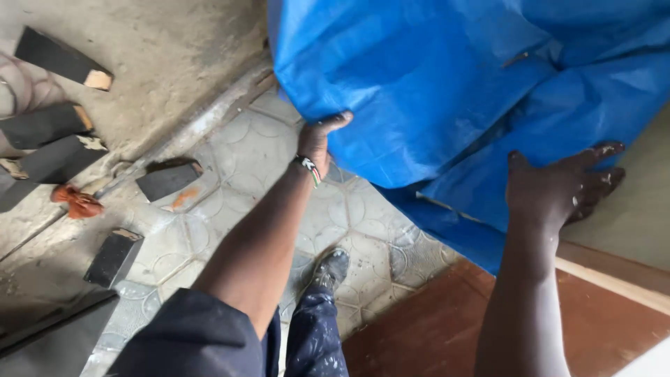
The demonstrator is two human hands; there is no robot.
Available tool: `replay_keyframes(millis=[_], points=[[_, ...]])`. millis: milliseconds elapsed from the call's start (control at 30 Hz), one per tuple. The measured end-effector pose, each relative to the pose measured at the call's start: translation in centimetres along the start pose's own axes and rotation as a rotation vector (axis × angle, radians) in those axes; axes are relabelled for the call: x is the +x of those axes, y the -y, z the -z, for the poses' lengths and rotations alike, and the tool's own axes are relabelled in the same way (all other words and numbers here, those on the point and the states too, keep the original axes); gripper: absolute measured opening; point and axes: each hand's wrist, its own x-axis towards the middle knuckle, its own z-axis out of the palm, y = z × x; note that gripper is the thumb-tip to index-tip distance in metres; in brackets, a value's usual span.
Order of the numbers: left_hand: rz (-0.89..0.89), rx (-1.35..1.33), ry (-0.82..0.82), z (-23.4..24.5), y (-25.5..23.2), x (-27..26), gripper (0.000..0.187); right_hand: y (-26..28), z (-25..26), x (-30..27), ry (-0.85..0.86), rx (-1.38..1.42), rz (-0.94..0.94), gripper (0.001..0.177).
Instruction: Applying wood stain to a cabinet with a cloth and refilling a small cup from a larger stain container
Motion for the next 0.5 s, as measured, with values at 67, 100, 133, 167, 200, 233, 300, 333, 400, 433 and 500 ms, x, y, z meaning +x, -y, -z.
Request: replay_keyframes(millis=[67, 100, 133, 167, 200, 233, 300, 333, 400, 433, 500], points=[[0.122, -0.106, 0.073, 0.2, -1.7, -0.1, 0.075, 1.0, -0.3, -0.5, -0.110, -0.164, -0.027, 0.123], [0.128, -0.111, 0.072, 1.5, -2.0, 0.4, 0.075, 1.4, -0.2, -2.4, -0.111, -0.172, -0.027, 0.123], [0.106, -0.149, 0.069, 2.8, -2.1, 0.7, 0.053, 1.7, 0.0, -4.2, -0.168, -0.183, 0.025, 0.117], [0.084, -0.183, 0.064, 4.2, -2.1, 0.7, 0.031, 1.7, 0.3, -6.1, -0.220, -0.193, 0.076, 0.112], [0.090, -0.185, 0.061, 7.6, -2.9, -0.7, 0.031, 1.6, -0.2, -9.3, -0.218, -0.200, 0.075, 0.112], [0.142, -0.179, 0.022, 9.6, -3.7, -0.9, 0.044, 1.5, -0.7, -11.6, -0.212, -0.187, 0.072, 0.114], [0.196, -0.166, 0.012, 14.1, -4.8, -2.4, 0.058, 1.3, -0.7, -16.3, -0.227, -0.165, 0.050, 0.117], [0.181, -0.141, -0.043, 16.7, -5.2, -3.7, 0.059, 1.2, -0.2, -18.8, -0.157, -0.092, 0.044, 0.120], [0.170, -0.104, -0.091, 21.4, -5.6, -7.9, 0.062, -0.5, 0.4, -23.1, -0.088, -0.016, 0.027, 0.124], [0.176, -0.121, -0.064, 23.1, -6.2, -10.5, 0.070, -1.5, 0.8, -25.1, -0.104, 0.108, 0.116, 0.110], [0.173, -0.140, -0.012, 27.9, -6.3, -13.4, 0.078, -3.8, 0.6, -27.9, -0.146, 0.245, 0.208, 0.098]])
